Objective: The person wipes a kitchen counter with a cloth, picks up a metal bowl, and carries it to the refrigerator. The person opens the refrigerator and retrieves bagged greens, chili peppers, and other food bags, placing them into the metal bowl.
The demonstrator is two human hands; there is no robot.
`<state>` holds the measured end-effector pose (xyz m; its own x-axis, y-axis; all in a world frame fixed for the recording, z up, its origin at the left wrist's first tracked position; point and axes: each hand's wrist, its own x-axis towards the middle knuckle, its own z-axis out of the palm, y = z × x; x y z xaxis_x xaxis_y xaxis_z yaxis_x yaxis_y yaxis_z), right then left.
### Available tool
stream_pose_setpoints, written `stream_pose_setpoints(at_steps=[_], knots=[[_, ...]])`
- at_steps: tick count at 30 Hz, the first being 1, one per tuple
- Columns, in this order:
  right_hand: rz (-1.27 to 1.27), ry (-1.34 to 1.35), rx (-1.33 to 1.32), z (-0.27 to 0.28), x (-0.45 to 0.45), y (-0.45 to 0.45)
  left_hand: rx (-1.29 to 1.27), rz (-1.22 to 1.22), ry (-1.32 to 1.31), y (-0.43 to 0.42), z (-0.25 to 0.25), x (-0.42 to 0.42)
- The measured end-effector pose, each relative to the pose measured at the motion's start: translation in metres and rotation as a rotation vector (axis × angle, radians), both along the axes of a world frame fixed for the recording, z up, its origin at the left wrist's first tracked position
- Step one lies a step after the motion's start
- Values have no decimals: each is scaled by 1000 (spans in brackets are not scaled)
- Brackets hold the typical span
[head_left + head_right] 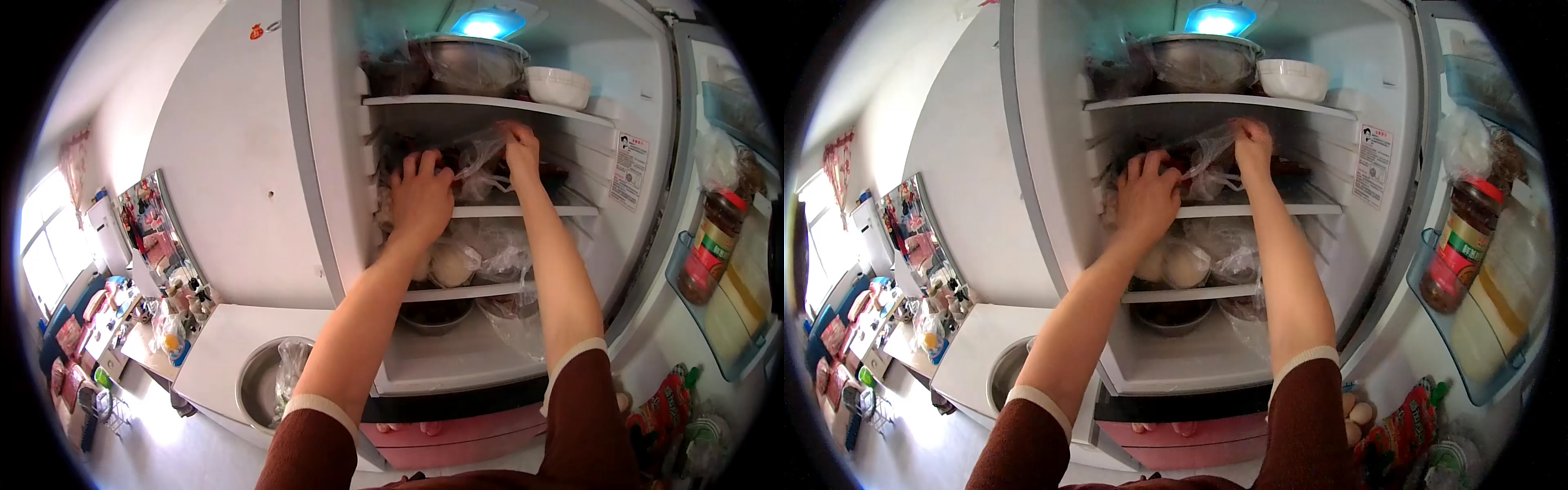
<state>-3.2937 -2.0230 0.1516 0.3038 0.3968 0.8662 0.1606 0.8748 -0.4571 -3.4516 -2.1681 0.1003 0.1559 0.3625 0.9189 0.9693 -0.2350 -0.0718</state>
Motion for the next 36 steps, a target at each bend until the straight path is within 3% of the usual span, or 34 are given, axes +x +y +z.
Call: stream_pose_setpoints(at_steps=[1,3,7,9,13,16,18,21,24,25,27,28,30,32,34,36], knots=[[-1,0,1,0,1,-7,1,-1,0,-2,1,1],[300,-76,-136,2,4,-26,118,-14,-24,-5,2,2],[303,76,-312,10,6,-34,-20,-121,-318,-2,9,3],[467,156,-439,13,5,-36,-5,-199,-427,1,10,2],[574,80,-421,12,-3,-60,157,-370,-534,13,13,-6],[651,-388,-158,16,-7,-72,216,-483,-690,6,20,-4],[687,-513,-190,19,-7,-77,36,-662,-896,-1,28,-4],[731,-683,-221,15,-17,-76,88,-757,-955,-9,32,0],[403,-884,-305,4,-19,-84,105,-670,-776,-17,33,0],[404,-884,-303,0,-19,-75,133,-627,-662,-20,34,1],[41,-954,-203,-8,-22,-63,127,-631,-529,-20,33,1],[41,-955,-200,-8,-21,-63,114,-633,-397,-19,33,0],[-253,-929,-286,-11,-17,-65,107,-592,-334,-18,33,0],[-313,-903,-283,-11,-13,-60,90,-552,-268,-19,34,3],[-369,-874,-286,-15,-12,-56,376,-449,8,-34,41,14],[-346,-698,-205,-15,-12,-56,286,-475,112,-40,45,17]])
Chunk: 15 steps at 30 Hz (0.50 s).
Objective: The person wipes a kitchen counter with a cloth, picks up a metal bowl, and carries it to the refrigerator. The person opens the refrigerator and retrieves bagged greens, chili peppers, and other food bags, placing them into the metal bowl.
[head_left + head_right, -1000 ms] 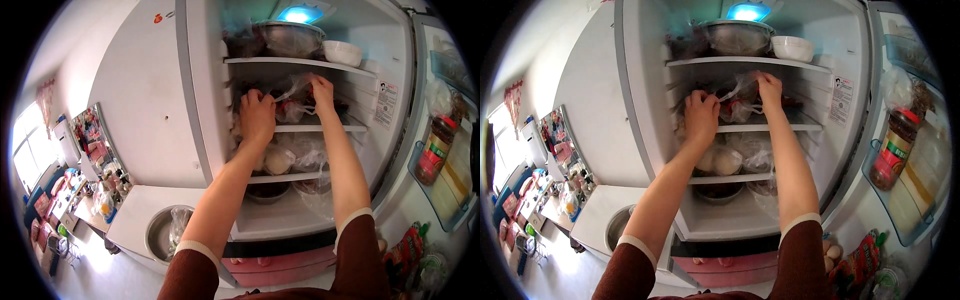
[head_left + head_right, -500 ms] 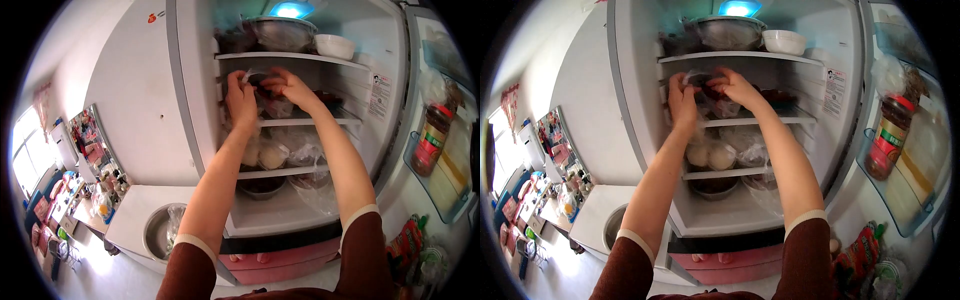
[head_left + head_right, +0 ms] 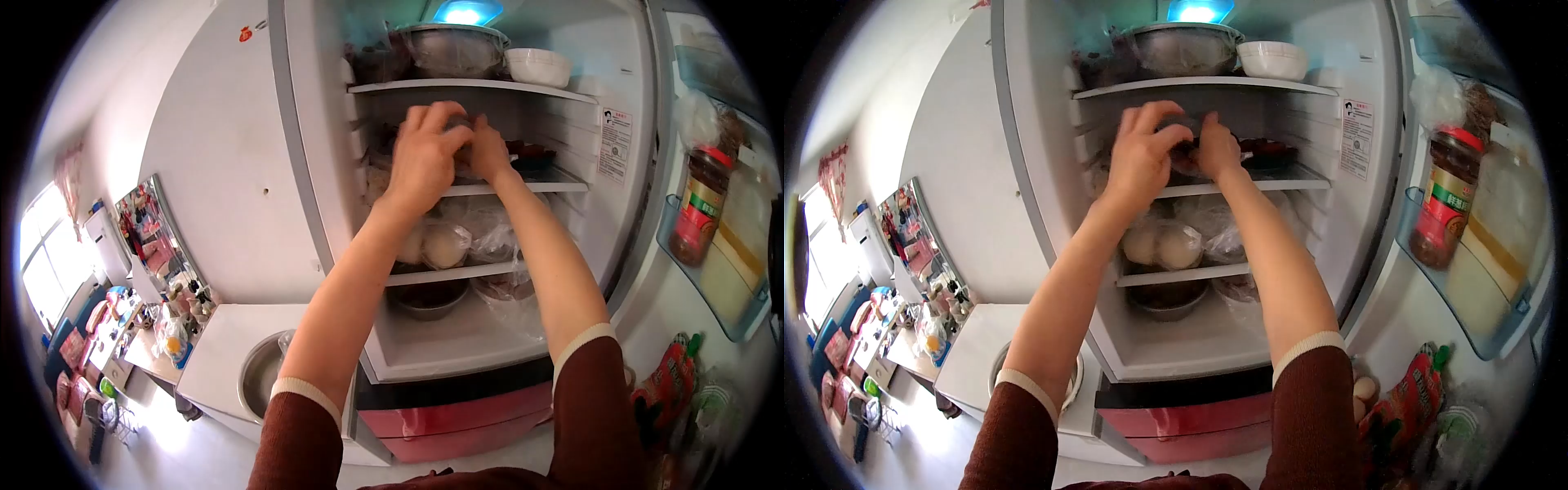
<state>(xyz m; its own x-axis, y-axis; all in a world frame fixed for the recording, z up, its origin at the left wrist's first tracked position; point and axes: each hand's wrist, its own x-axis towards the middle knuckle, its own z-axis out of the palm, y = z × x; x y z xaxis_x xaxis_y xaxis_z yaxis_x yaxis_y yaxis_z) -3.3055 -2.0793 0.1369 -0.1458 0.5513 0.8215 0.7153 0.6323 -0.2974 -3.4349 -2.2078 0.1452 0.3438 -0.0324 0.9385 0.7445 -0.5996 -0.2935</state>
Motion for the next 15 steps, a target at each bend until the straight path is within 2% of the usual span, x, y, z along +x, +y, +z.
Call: stream_pose_setpoints(at_steps=[1,2,4,6,7,9,10,11,13,15], knots=[[-8,2,7,1,-1,0,-56,-2,114,-1,3,1],[-7,65,63,3,-3,1,-45,-9,115,3,4,3],[-9,131,122,4,-3,4,-188,-66,167,18,-2,4],[211,49,281,2,1,5,-332,-51,134,31,-4,3],[208,52,276,-1,1,5,-337,-53,137,36,-1,1],[276,73,3,-4,3,9,-445,309,64,45,6,-4],[153,-98,-89,-4,5,15,-447,311,65,49,9,-6],[157,-97,-91,-7,6,20,-521,505,178,53,12,-10],[230,-301,-260,-7,8,22,-656,898,403,61,20,-15],[195,-380,-225,-7,9,14,-621,950,376,74,21,-18]])
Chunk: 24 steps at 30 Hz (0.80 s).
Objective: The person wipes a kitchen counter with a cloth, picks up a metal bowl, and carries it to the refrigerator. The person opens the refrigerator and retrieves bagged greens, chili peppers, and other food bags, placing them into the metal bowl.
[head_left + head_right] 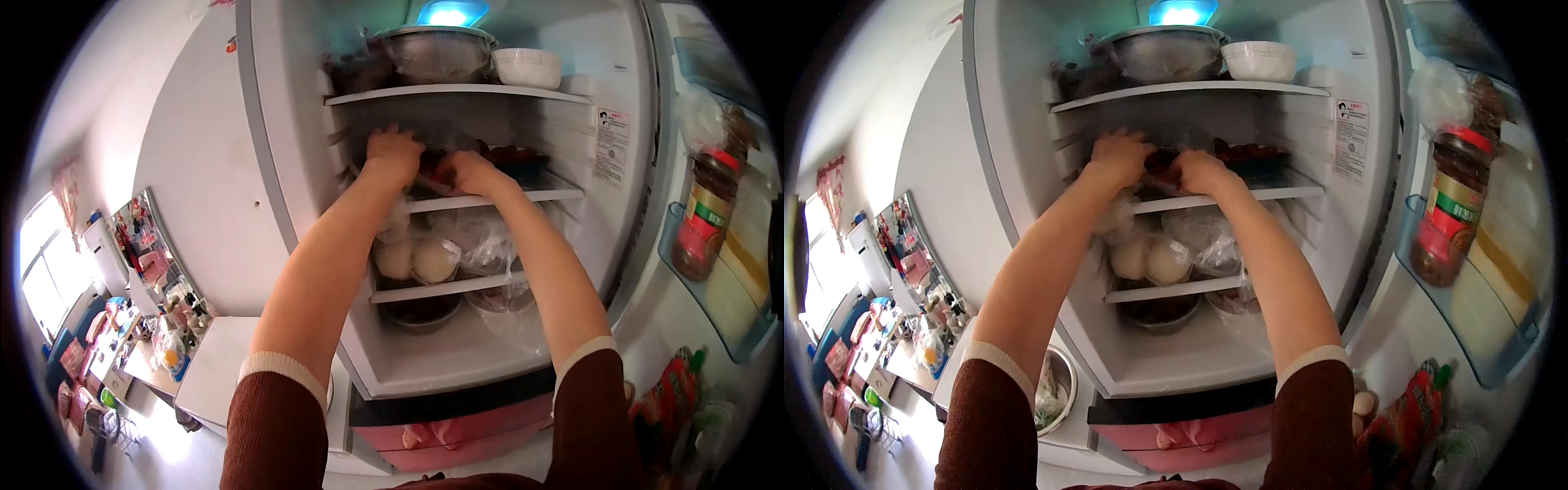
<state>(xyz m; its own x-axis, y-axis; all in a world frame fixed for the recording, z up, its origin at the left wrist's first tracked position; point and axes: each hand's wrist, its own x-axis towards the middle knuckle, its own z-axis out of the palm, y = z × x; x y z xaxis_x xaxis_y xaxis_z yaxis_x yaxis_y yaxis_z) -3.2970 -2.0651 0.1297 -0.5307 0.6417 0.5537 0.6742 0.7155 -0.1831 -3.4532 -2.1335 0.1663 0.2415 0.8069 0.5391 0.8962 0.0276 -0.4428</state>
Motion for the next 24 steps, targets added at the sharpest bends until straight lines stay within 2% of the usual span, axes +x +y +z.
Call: stream_pose_setpoints(at_steps=[2,4,6,8,9,11,13,15,17,18,20,21,22,23,24], knots=[[-14,-79,44,11,-6,-10,159,-98,154,5,3,-1],[-205,-315,-35,23,-11,-16,100,-180,202,17,7,-2],[-253,-291,-55,30,-13,-21,47,-266,249,31,10,-5],[-298,-261,-70,32,-15,-21,211,32,84,45,13,-11],[-298,-252,4,32,-15,-20,214,37,84,41,15,-13],[-294,-239,77,34,-16,-17,291,144,-172,33,18,-16],[-240,-335,31,39,-19,-10,290,147,-139,28,18,-14],[-194,-290,1,46,-22,6,290,151,-97,21,20,-9],[-149,-244,-28,55,-29,23,298,26,-114,14,21,0],[-211,-150,-9,59,-34,31,297,33,-111,10,20,3],[-265,-57,8,61,-42,44,369,-174,86,0,19,7],[-109,-1,62,60,-44,48,377,-290,125,-2,19,8],[45,57,115,60,-46,52,375,-284,127,-5,18,8],[51,58,114,60,-50,56,175,-209,53,-7,15,7],[-4,-93,95,60,-54,59,-23,-133,-22,-15,13,8]])
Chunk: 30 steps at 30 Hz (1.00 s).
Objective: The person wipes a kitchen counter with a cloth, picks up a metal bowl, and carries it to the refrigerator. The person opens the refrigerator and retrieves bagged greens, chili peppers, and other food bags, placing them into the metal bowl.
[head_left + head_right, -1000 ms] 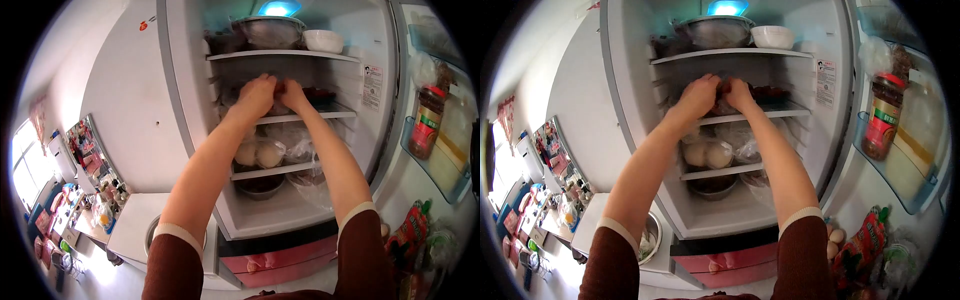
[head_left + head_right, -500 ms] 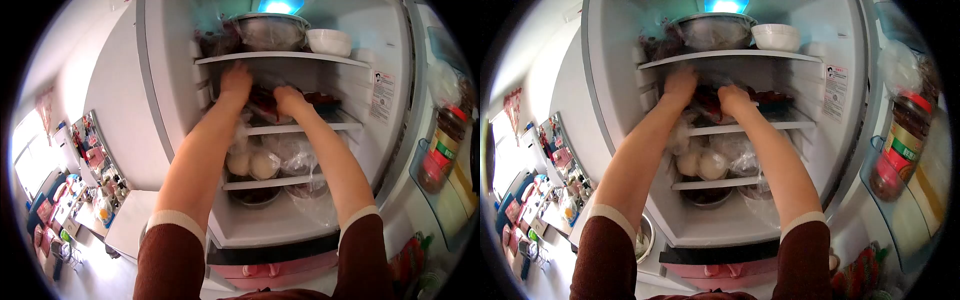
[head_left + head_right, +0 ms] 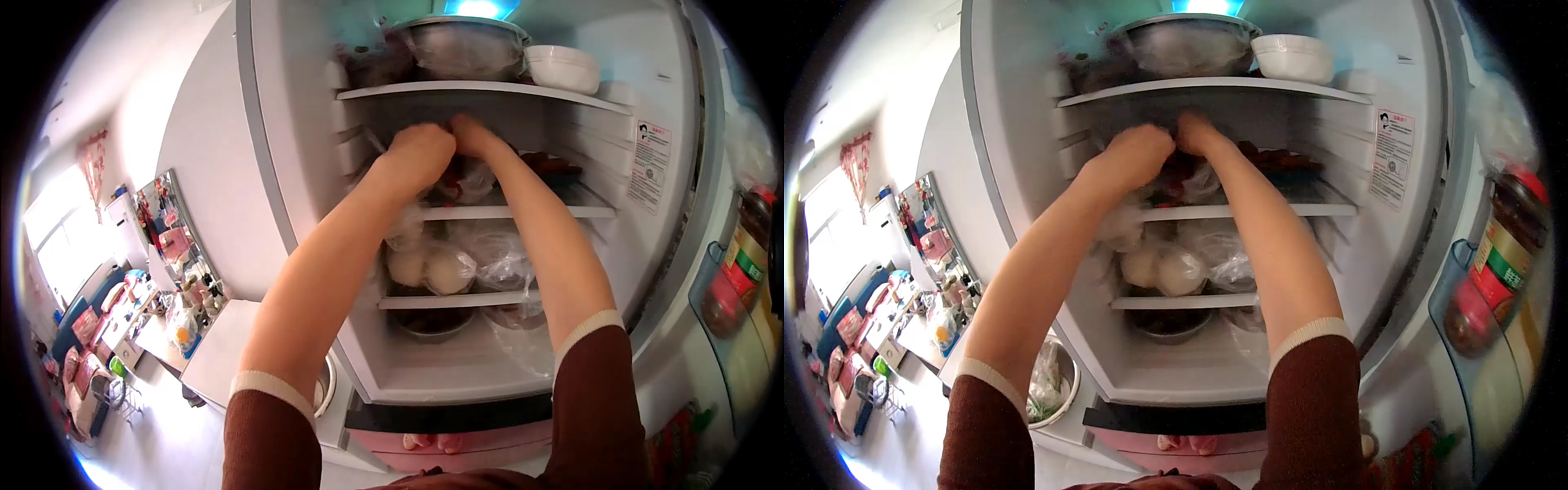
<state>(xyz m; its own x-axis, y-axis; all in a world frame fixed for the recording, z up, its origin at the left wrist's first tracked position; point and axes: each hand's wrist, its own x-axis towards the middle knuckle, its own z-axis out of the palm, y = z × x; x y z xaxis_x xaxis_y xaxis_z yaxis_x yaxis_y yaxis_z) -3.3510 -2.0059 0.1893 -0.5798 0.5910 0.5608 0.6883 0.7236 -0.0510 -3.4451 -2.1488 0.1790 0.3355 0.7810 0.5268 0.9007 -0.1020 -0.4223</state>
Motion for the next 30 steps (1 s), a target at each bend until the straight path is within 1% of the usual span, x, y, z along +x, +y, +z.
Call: stream_pose_setpoints(at_steps=[1,2,3,4,5,6,7,8,10,11,13,14,16,17,19,20,21,22,23,24,26,27,28,29,30], knots=[[-63,-149,-16,-2,-4,7,-117,13,-52,-11,-4,-1],[-57,-148,-16,-15,-7,11,-118,18,-52,-21,-6,-2],[-59,53,137,-35,-8,23,-198,113,-71,-32,-8,-1],[-60,157,213,-36,-10,22,-277,208,-90,-40,-10,-2],[-58,260,290,-38,-11,21,-281,184,-63,-47,-11,-5],[-134,57,60,-26,-9,6,-283,186,-63,-48,-15,-8],[-208,-149,-170,-20,-9,0,-221,174,-91,-48,-20,-11],[-207,-150,-171,-21,-10,3,-158,163,-119,-47,-23,-14],[-236,-147,-32,-23,-9,21,-145,162,-97,-48,-26,-15],[-236,-152,-30,-23,-5,26,-133,161,-74,-48,-27,-16],[-115,138,-27,-23,5,27,-140,133,-123,-47,-28,-17],[-116,134,-26,-21,9,28,-145,104,-168,-47,-28,-17],[74,410,-140,-17,18,20,-136,96,-137,-45,-30,-19],[69,409,-141,-15,21,15,-125,89,-102,-44,-30,-19],[12,461,-233,-12,24,10,-133,91,-114,-48,-28,-16],[10,462,-231,-12,23,13,-136,98,-127,-50,-26,-14],[83,453,-253,-12,22,19,-136,97,-127,-47,-27,-14],[156,445,-276,-13,21,24,-65,75,-187,-43,-29,-13],[156,448,-279,-15,21,29,4,56,-245,-40,-29,-13],[120,423,-304,-16,17,24,1,59,-243,-39,-27,-14],[84,397,-328,-16,15,15,100,-69,-349,-36,-24,-17],[137,466,-410,-18,16,16,98,-68,-350,-37,-24,-17],[190,536,-492,-19,16,17,135,-224,-284,-38,-25,-17],[191,538,-494,-20,15,18,172,-380,-215,-39,-25,-16],[160,526,-426,-21,13,22,171,-378,-210,-40,-28,-15]])
